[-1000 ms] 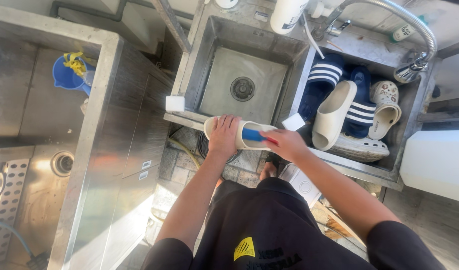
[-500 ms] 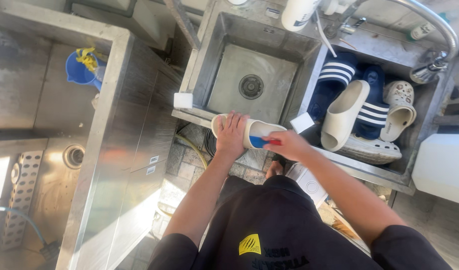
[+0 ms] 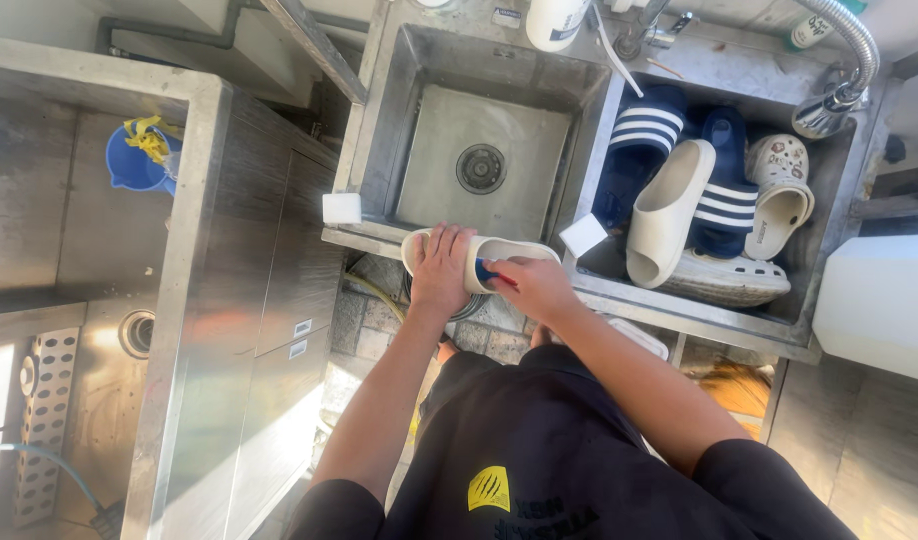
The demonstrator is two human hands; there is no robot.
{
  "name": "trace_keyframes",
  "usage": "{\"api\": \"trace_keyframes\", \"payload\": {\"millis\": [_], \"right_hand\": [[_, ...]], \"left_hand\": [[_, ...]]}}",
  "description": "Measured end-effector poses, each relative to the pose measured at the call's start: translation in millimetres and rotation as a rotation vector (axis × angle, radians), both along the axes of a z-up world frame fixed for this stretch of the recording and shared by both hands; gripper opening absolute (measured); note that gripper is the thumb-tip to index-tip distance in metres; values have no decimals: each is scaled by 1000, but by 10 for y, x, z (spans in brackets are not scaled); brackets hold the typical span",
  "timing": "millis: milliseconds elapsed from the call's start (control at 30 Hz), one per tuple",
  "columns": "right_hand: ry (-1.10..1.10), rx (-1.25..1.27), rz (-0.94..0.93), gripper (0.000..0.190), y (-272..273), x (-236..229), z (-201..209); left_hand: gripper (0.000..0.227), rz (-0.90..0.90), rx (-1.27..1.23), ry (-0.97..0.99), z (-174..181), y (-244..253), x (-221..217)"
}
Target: The person cleans a white slide sandal using a white sponge and a blue brush. They scrub the interior and exterior surfaces of the slide over a stainless steel sink.
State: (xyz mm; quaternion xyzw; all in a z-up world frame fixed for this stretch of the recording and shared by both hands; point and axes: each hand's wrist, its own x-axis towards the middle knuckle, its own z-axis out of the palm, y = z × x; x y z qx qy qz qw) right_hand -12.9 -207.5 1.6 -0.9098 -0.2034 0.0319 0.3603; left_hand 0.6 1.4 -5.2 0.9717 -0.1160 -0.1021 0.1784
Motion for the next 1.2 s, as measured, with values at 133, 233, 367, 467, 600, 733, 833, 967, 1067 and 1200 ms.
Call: {"api": "trace_keyframes", "payload": {"millis": [133,233,367,467,600,733,833,967,1067,1200], "right_hand": [[71,-23,-96,31,-629,-156,96],[-23,-54,-102,30,-1063,-205,180],[-27,-11,-111,29,-588,-158,50],[-63,69,-42,29,-2,-3,-27],[81,-140,44,24,249,122,150],[178,-107,-90,35,-193,104,571],[278,-19,-230,40,-396,-88,681],[257,231,-237,43,-513,-240,577],[374,253,-246,44,-556,-336,538],[487,-112,-249,41,-616,-392,657]], "left_hand": [[84,7,-61,54,-16,-24,11],[80,-26,-42,-35,-113,5,23],[80,-39,-4,-39,-128,15,1],[84,-39,-22,-54,44,3,18],[108,-38,99,66,393,128,-22],[123,247,80,-14,482,303,-123],[126,492,40,2,465,285,-318],[98,543,-3,137,460,121,-418],[59,556,-169,242,287,-26,-390],[42,452,-162,351,285,-43,-333]]}}
